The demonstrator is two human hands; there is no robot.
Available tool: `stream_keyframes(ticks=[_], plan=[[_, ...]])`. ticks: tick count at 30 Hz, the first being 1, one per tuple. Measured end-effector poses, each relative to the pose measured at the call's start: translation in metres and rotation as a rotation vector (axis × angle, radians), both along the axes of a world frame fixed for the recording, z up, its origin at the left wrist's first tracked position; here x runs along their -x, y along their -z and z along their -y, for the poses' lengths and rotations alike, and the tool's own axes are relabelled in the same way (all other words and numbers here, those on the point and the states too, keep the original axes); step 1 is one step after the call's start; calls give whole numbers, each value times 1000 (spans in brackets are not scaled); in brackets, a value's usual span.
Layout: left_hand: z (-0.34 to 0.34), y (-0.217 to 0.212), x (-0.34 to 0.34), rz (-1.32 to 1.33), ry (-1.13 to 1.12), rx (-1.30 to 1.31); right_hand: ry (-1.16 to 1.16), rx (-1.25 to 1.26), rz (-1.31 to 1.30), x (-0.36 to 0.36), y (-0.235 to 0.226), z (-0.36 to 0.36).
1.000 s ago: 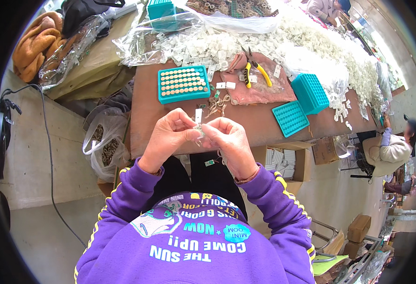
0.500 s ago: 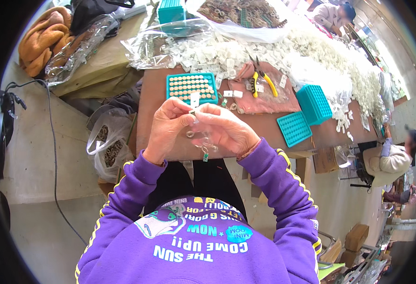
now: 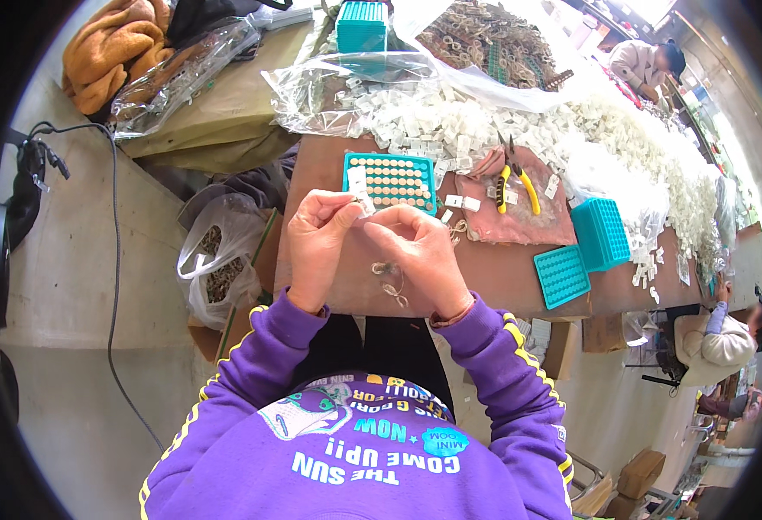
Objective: The person repeatedly picks small white plastic connectors and thin wires from a table, inserts the wires into the connectors, and places the assembled units into a teal tray. The person occasionally reaches into a nearby box to retrieve more connectors.
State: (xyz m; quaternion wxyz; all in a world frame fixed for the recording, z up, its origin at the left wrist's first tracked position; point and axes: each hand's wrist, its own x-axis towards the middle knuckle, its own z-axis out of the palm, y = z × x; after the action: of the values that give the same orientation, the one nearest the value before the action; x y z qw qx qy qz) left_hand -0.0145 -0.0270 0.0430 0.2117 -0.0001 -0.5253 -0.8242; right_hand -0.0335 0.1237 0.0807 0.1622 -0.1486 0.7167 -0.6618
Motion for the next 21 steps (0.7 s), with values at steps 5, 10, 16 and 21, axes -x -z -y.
stream_keyframes(ticks=[5, 10, 16, 21], plan=[[-2, 4, -4, 67, -93, 167, 159, -17, -137, -6, 6, 10], [-2, 5, -4, 19, -156, 306, 245, -225, -526, -4, 8, 14], [1, 7, -4, 25, -113, 307, 269, -277, -581, -2, 8, 13], [-8, 7, -2, 8, 7, -77, 238, -222, -501, -5, 10, 14]])
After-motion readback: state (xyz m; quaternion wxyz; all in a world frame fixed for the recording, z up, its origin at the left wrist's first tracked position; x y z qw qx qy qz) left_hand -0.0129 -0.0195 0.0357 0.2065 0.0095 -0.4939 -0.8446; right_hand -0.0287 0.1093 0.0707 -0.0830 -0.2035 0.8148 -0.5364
